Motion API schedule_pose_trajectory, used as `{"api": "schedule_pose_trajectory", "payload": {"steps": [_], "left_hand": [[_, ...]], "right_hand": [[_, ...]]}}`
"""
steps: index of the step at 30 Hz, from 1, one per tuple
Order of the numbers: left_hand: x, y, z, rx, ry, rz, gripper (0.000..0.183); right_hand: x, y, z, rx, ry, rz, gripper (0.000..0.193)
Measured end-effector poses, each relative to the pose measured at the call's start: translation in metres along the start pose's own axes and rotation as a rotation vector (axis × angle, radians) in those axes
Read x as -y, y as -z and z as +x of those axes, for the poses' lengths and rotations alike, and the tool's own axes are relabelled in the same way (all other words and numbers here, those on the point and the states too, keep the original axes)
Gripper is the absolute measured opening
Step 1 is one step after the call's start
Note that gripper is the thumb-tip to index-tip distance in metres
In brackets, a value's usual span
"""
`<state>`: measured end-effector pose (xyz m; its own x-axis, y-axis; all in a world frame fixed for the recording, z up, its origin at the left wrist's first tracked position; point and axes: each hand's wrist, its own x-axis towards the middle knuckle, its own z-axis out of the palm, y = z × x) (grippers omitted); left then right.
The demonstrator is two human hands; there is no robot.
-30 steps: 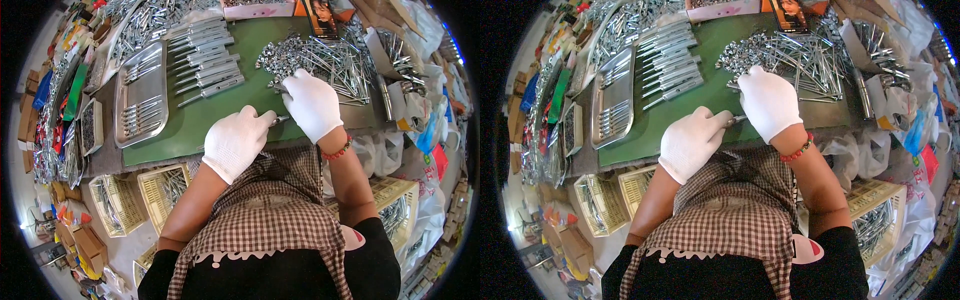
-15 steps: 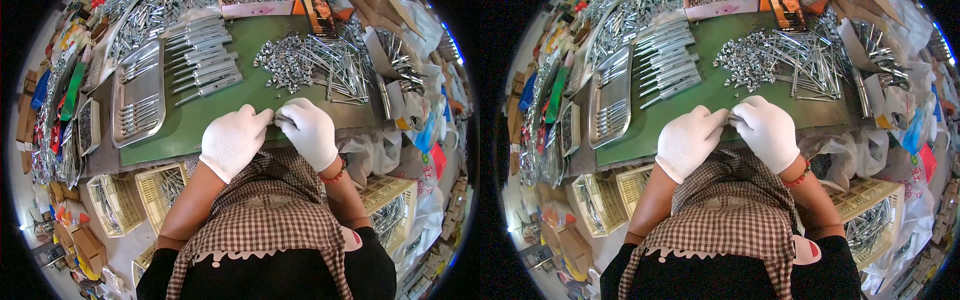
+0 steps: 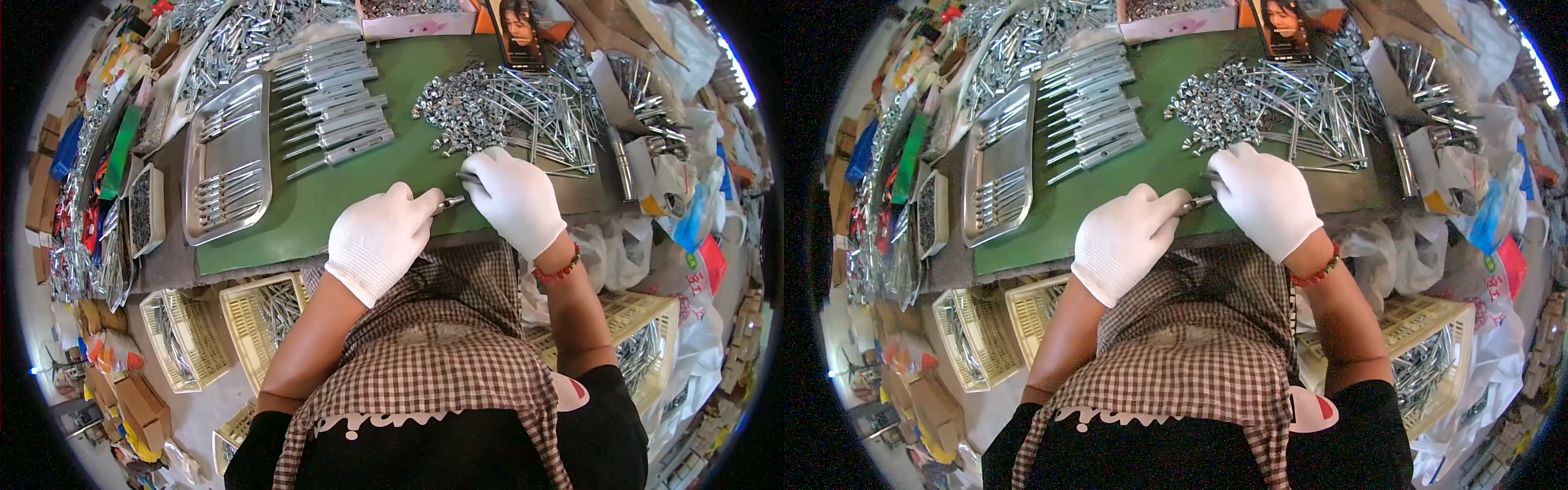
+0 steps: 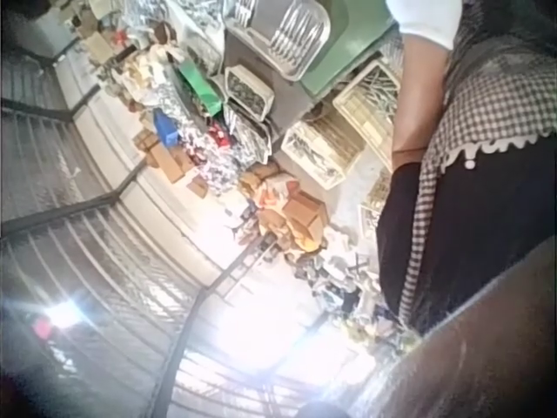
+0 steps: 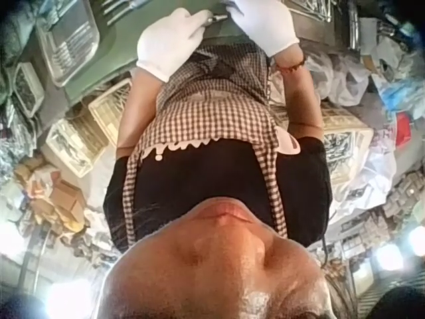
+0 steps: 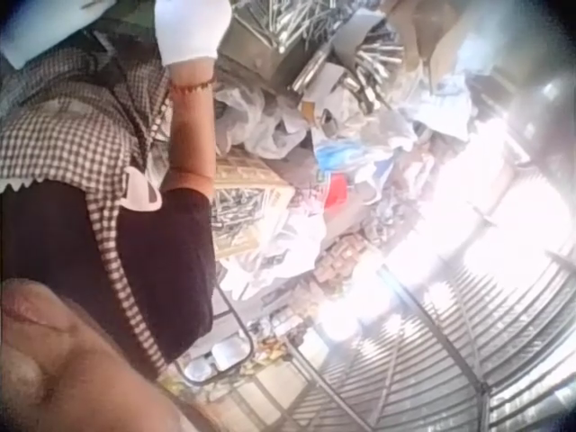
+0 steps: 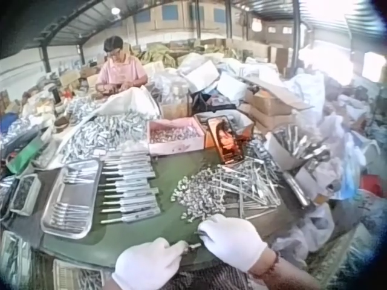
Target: The person is assembling small metal hardware components at a workstation.
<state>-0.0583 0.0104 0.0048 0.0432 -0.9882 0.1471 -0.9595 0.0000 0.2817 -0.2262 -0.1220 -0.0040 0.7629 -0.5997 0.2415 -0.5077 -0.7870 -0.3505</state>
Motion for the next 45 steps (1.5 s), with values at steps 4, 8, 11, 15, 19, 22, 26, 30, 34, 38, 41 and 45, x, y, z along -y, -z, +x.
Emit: {"api": "schedule_pose_trajectory", "payload": {"steps": [4, 8, 11, 15, 19, 22, 26, 30, 34, 38, 41, 45], "left_hand": [[0.0, 0.001, -0.001, 0.008, -0.018, -0.026, 0.018], [-0.01, 0.001, 0.002, 0.043, 0.007, 0.002, 0.019], [-0.012, -0.002, 0.003, 0.056, 0.038, 0.0, 0.019], [-0.013, 0.002, 0.005, 0.099, 0.059, -0.017, 0.019], [-0.011, -0.002, 0.004, 0.071, 0.038, -0.033, 0.019], [-0.011, -0.002, 0.003, 0.043, 0.022, -0.008, 0.019], [-0.012, 0.0, 0.001, 0.016, 0.025, -0.022, 0.019], [-0.011, -0.004, 0.001, -0.015, 0.008, -0.022, 0.02], [-0.011, -0.002, 0.001, 0.006, 0.003, -0.016, 0.021], [-0.01, -0.003, 0.002, -0.002, -0.013, 0.003, 0.022], [-0.009, -0.001, 0.001, 0.004, -0.054, 0.038, 0.025], [-0.007, -0.007, 0.0, 0.043, -0.03, 0.084, 0.024]], "right_hand": [[-0.007, 0.005, -0.006, 0.024, 0.045, -0.115, 0.009], [-0.014, 0.0, -0.008, -0.052, 0.074, 0.089, 0.009], [-0.003, 0.004, -0.014, -0.025, -0.07, 0.273, 0.012], [0.009, 0.006, -0.022, -0.069, -0.152, 0.52, 0.015], [0.018, 0.006, -0.02, -0.07, -0.118, 0.505, 0.015], [0.019, 0.004, -0.018, -0.04, -0.066, 0.409, 0.017], [0.021, 0.003, -0.015, -0.063, -0.016, 0.314, 0.016], [0.021, 0.006, -0.014, -0.001, -0.034, 0.337, 0.015], [0.02, 0.001, -0.012, -0.013, -0.081, 0.485, 0.014], [0.021, 0.002, -0.014, -0.024, -0.082, 0.415, 0.017], [0.023, 0.006, -0.014, -0.011, -0.087, 0.344, 0.018], [0.023, 0.007, -0.014, 0.016, -0.075, 0.219, 0.02]]}}
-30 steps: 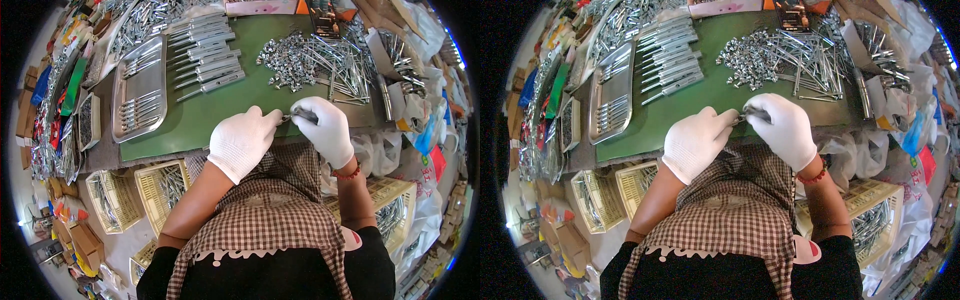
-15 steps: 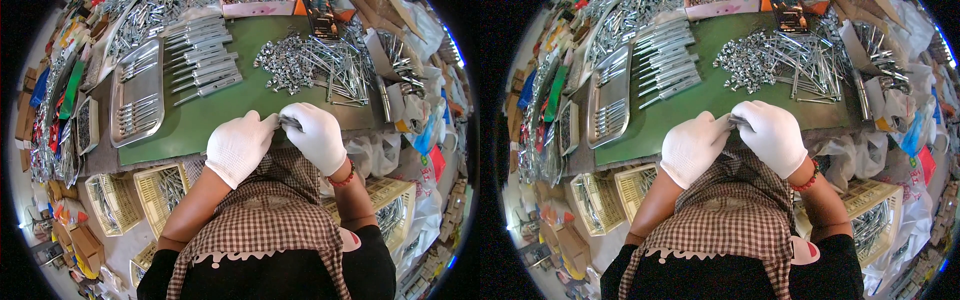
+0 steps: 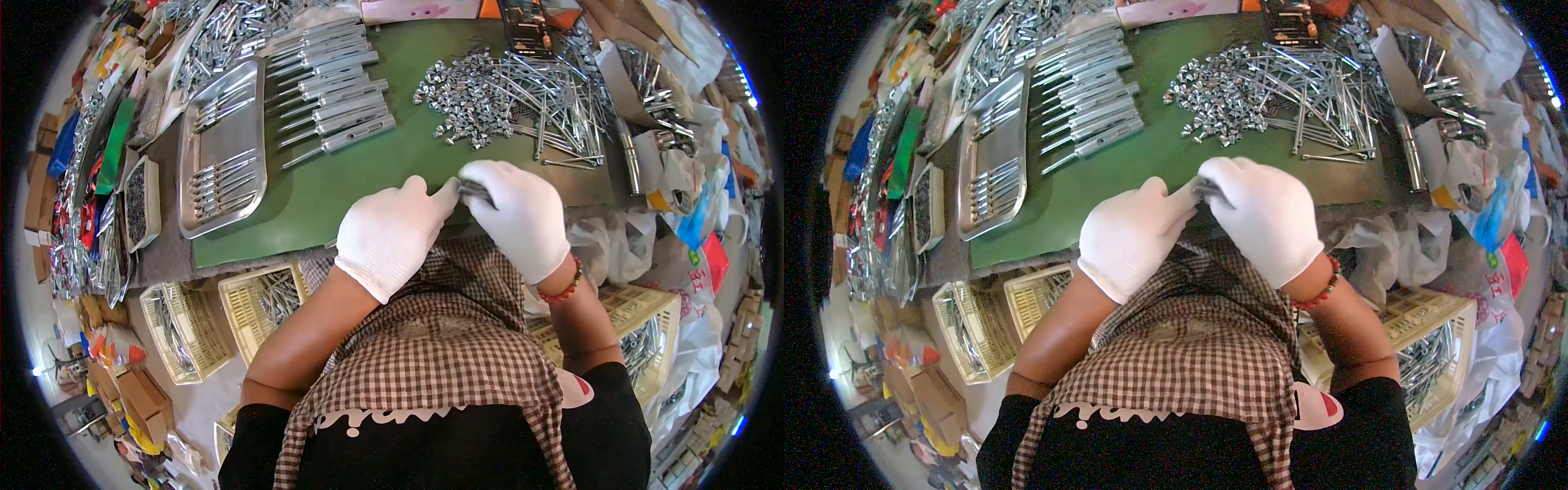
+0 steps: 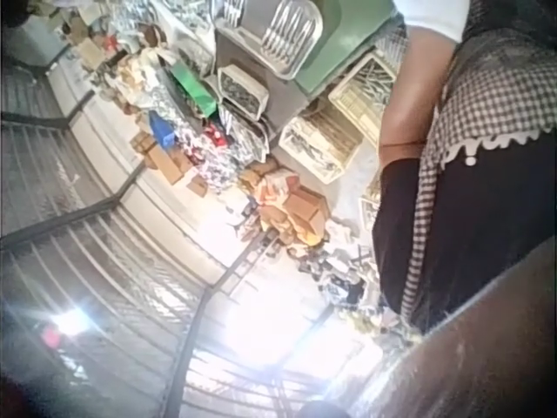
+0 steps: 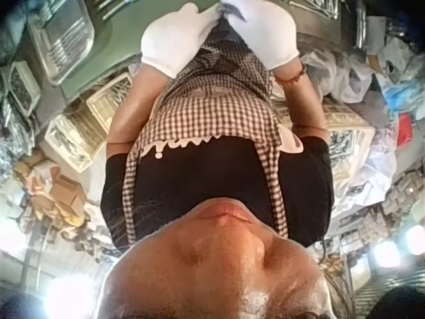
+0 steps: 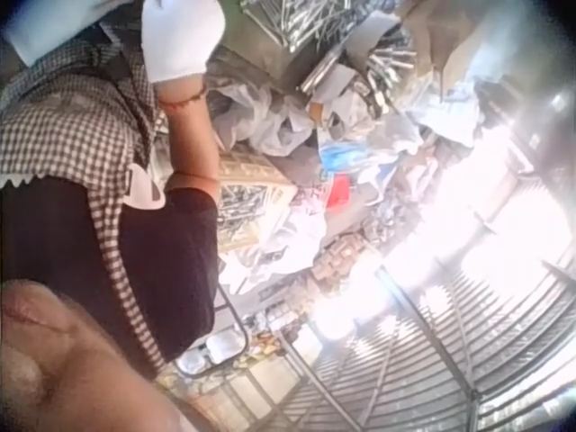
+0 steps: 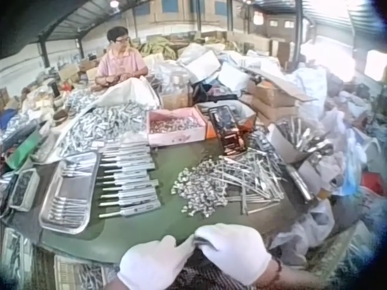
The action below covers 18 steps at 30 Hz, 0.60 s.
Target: The person is assembling small metal hardware components at a workstation.
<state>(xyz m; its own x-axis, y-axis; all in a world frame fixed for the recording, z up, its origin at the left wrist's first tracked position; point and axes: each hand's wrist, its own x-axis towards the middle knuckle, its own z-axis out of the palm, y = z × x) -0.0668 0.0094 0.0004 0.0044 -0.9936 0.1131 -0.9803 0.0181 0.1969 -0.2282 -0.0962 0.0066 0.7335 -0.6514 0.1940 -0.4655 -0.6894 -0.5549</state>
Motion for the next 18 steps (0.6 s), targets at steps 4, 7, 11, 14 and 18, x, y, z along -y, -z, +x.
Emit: {"api": "schedule_pose_trajectory", "payload": {"steps": [4, 7, 11, 14, 18], "left_hand": [[-0.002, 0.002, 0.0, -0.041, -0.01, -0.048, 0.026], [-0.004, 0.006, 0.002, -0.013, -0.003, 0.003, 0.027], [-0.004, 0.008, 0.004, 0.039, -0.004, 0.007, 0.027], [-0.006, 0.008, 0.005, 0.063, 0.008, 0.006, 0.024], [-0.004, 0.005, 0.006, 0.011, -0.026, 0.021, 0.014]], "right_hand": [[-0.002, 0.008, 0.007, -0.138, -0.051, 0.429, 0.021], [-0.008, -0.003, 0.012, -0.115, -0.356, 1.238, 0.037], [-0.004, -0.031, 0.026, -0.255, -0.196, 1.869, 0.052], [-0.003, -0.039, 0.028, -0.326, -0.126, 1.878, 0.049], [0.0, -0.045, 0.025, -0.292, -0.169, 1.598, 0.049]]}}
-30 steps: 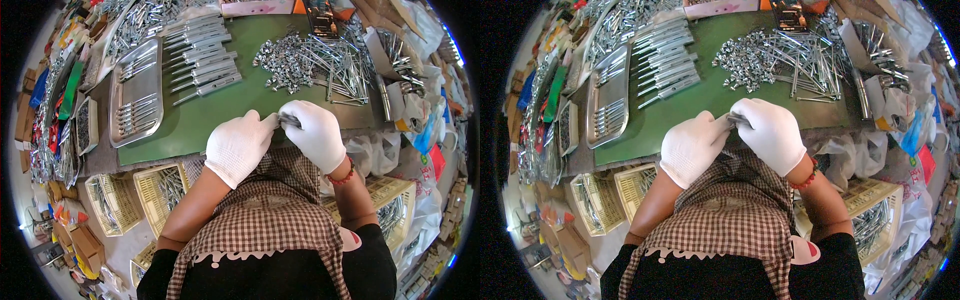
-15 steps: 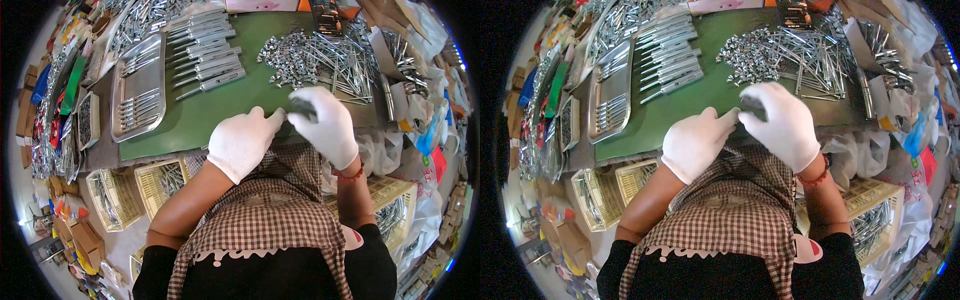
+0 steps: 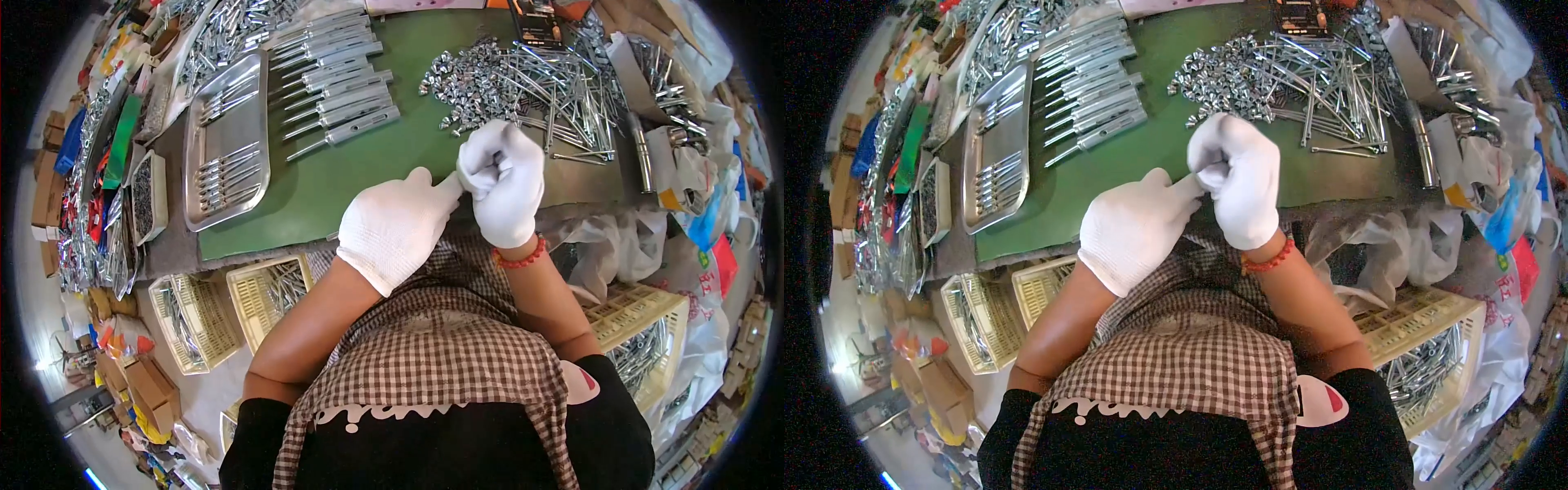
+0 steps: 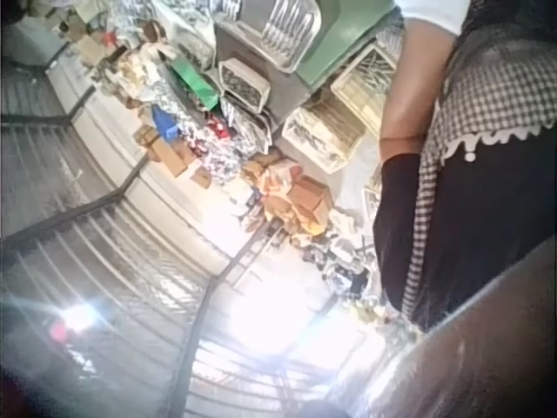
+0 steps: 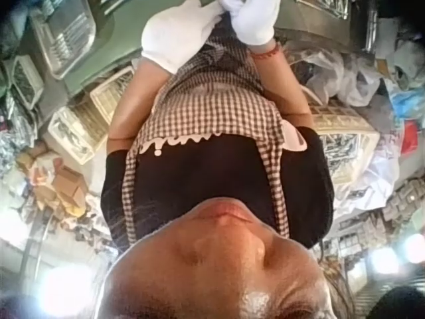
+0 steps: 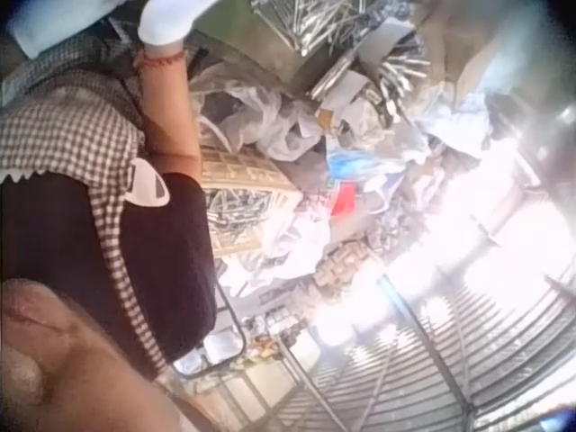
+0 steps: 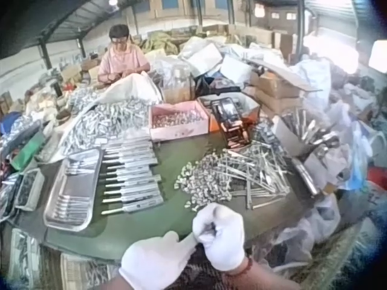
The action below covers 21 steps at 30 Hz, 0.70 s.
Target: The person is assembling small metal hardware components at a workstation.
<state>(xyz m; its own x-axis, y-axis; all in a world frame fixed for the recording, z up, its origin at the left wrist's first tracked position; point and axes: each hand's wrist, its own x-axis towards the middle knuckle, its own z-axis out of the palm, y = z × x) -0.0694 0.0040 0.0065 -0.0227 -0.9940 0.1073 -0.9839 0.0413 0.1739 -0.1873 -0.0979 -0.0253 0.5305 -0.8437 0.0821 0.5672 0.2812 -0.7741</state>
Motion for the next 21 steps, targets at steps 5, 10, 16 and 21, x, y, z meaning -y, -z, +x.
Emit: {"api": "schedule_pose_trajectory", "payload": {"steps": [5, 10, 16, 21], "left_hand": [[-0.008, 0.015, 0.011, 0.059, -0.054, 0.083, 0.01], [-0.01, 0.003, 0.016, 0.037, -0.089, 0.111, 0.009], [0.026, 0.027, -0.099, -0.197, 0.375, -0.101, 0.018], [0.067, 0.039, -0.205, -0.116, 0.596, 0.119, 0.017]], "right_hand": [[0.0, 0.002, -0.004, -0.043, 0.109, -0.085, 0.053], [0.006, 0.006, 0.001, -0.113, 0.051, 0.109, 0.05], [0.005, 0.019, -0.001, -0.051, 0.007, 0.218, 0.05], [0.003, 0.008, 0.0, -0.049, -0.1, 0.133, 0.051]]}}
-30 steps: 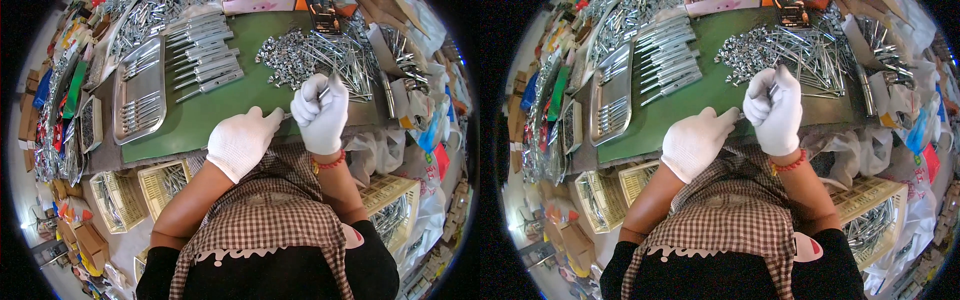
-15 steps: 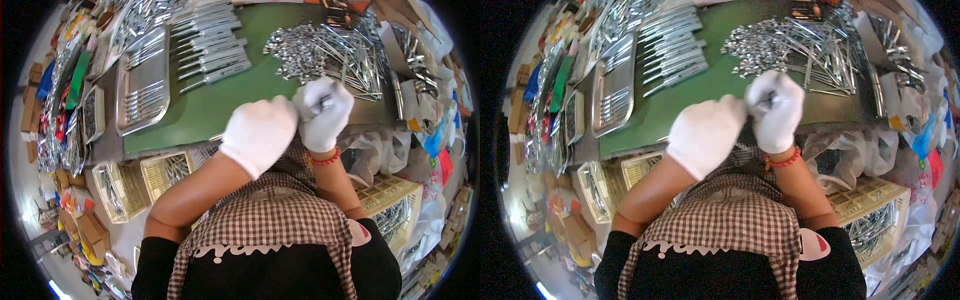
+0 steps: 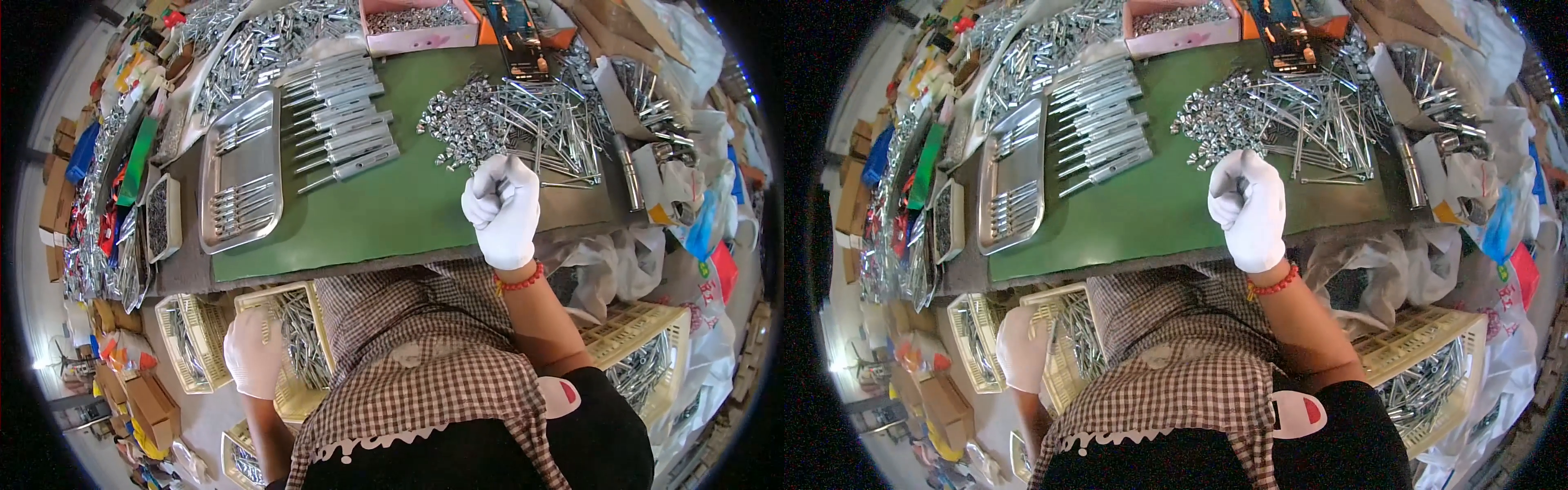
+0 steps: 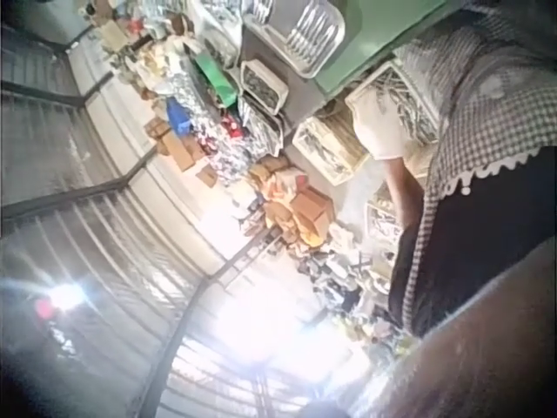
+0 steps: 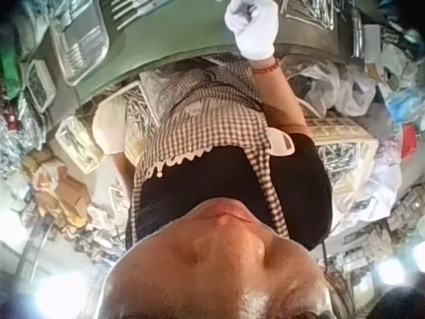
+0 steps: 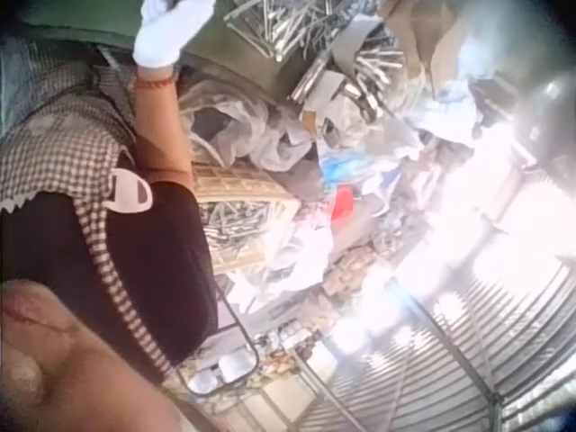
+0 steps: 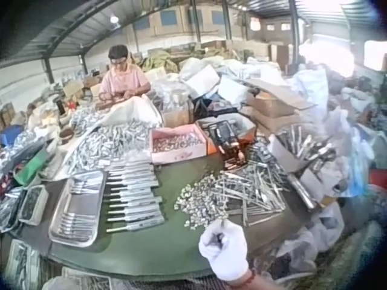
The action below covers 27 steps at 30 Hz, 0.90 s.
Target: The person is assembling small metal hardware components at a workstation.
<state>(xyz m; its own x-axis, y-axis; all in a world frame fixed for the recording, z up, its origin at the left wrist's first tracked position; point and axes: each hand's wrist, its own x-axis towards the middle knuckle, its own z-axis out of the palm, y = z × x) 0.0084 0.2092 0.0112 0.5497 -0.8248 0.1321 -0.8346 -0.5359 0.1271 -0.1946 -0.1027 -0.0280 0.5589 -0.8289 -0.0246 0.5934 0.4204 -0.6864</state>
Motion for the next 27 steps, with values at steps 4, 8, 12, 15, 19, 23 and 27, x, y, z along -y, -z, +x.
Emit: {"api": "schedule_pose_trajectory", "payload": {"steps": [4, 8, 12, 15, 19, 23, 27], "left_hand": [[-0.045, -0.007, 0.047, -0.146, -0.074, -0.142, 0.021], [-0.101, -0.027, 0.135, -0.366, -0.44, -0.236, 0.023], [-0.117, -0.05, 0.181, -0.212, -0.385, -0.19, 0.02], [-0.117, -0.061, 0.188, -0.142, -0.363, -0.171, 0.022], [-0.114, -0.062, 0.186, -0.104, -0.383, -0.284, 0.021], [-0.108, -0.06, 0.179, -0.129, -0.413, -0.338, 0.019], [-0.121, -0.042, 0.172, 0.043, -0.552, -0.236, 0.019]], "right_hand": [[0.001, 0.003, 0.0, 0.018, 0.015, -0.08, 0.049], [0.004, 0.0, -0.004, 0.029, -0.001, -0.176, 0.032], [0.004, -0.001, -0.007, 0.028, -0.052, -0.29, 0.016], [0.007, -0.001, -0.011, 0.035, -0.035, -0.422, 0.019], [0.007, 0.005, -0.01, 0.088, 0.001, -0.485, 0.024], [0.008, -0.004, -0.013, 0.094, 0.011, -0.44, 0.031], [0.023, -0.021, -0.023, -0.055, -0.106, -0.791, 0.035]]}}
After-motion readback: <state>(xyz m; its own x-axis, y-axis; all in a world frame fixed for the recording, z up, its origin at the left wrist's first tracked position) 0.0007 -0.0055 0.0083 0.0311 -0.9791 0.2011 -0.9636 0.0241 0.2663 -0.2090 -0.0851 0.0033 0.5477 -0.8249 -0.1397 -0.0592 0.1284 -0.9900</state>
